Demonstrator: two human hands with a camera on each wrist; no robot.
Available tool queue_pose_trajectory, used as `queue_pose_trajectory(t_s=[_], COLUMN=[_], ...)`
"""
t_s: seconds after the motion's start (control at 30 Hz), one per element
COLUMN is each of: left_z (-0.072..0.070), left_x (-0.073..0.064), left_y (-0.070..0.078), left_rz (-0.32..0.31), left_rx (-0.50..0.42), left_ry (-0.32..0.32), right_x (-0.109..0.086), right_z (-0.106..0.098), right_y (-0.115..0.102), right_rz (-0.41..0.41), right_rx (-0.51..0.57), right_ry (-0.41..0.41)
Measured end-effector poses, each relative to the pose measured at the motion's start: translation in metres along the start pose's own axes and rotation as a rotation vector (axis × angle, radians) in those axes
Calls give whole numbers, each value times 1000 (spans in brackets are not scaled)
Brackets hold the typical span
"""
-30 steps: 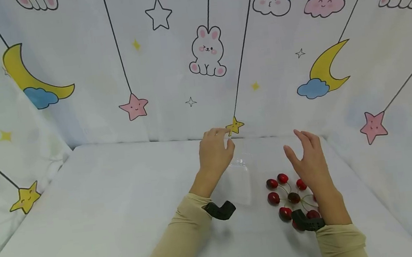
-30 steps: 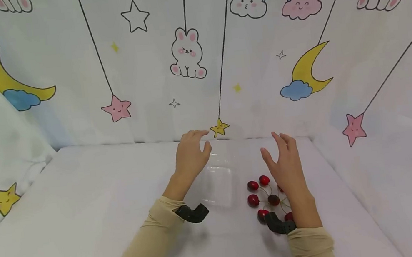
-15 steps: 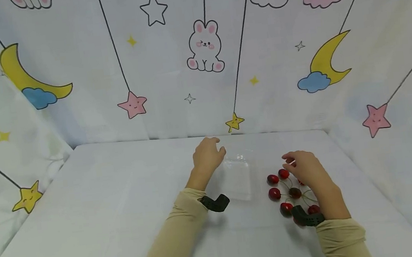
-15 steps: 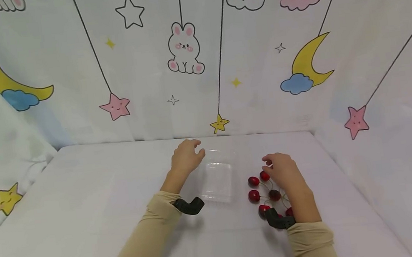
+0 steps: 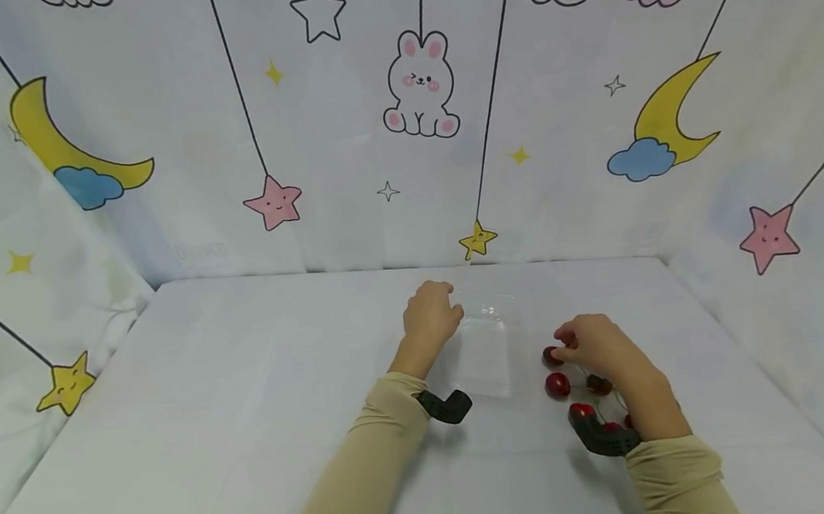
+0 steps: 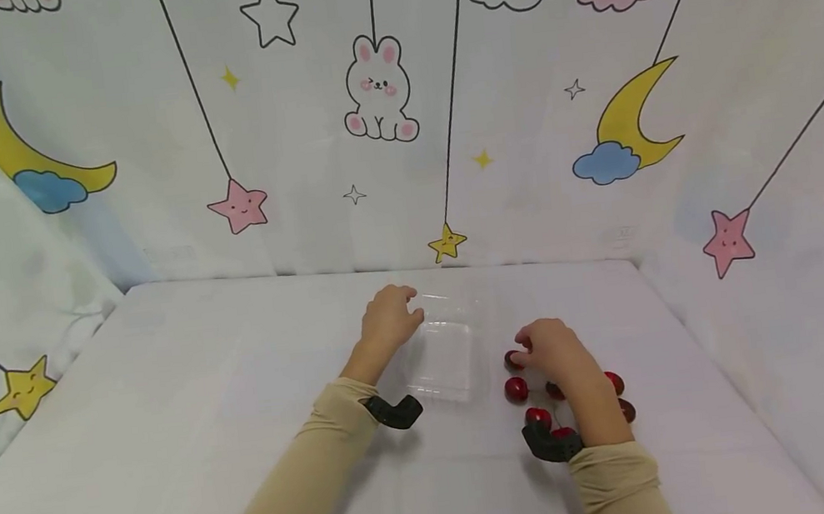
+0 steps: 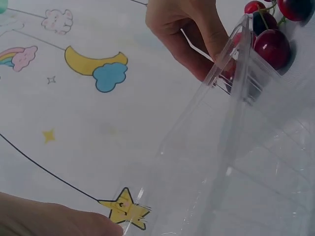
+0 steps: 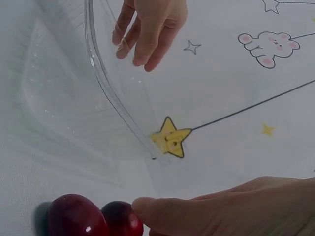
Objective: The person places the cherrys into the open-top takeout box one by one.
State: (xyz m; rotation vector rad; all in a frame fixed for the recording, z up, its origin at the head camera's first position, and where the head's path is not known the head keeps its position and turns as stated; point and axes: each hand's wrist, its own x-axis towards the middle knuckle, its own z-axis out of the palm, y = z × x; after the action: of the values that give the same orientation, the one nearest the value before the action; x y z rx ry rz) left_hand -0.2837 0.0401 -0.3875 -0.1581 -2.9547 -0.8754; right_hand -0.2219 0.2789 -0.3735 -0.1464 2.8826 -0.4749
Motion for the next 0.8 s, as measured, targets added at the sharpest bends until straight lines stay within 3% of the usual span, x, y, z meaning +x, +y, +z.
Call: queue_pose_trajectory(t_s=[0.37,0.8], left_z=[3,6], left_x=[1,0], left_y=[-1,0], left_rz=[-34,-25], left_rx=[-27,-24], left_ry=[-25,-13], right_x=[3,4], right_z=[9,16], right_y=[2,-1], right_rz=[-53,1], right_rx=[-58,-63], right_ry=[8,-19])
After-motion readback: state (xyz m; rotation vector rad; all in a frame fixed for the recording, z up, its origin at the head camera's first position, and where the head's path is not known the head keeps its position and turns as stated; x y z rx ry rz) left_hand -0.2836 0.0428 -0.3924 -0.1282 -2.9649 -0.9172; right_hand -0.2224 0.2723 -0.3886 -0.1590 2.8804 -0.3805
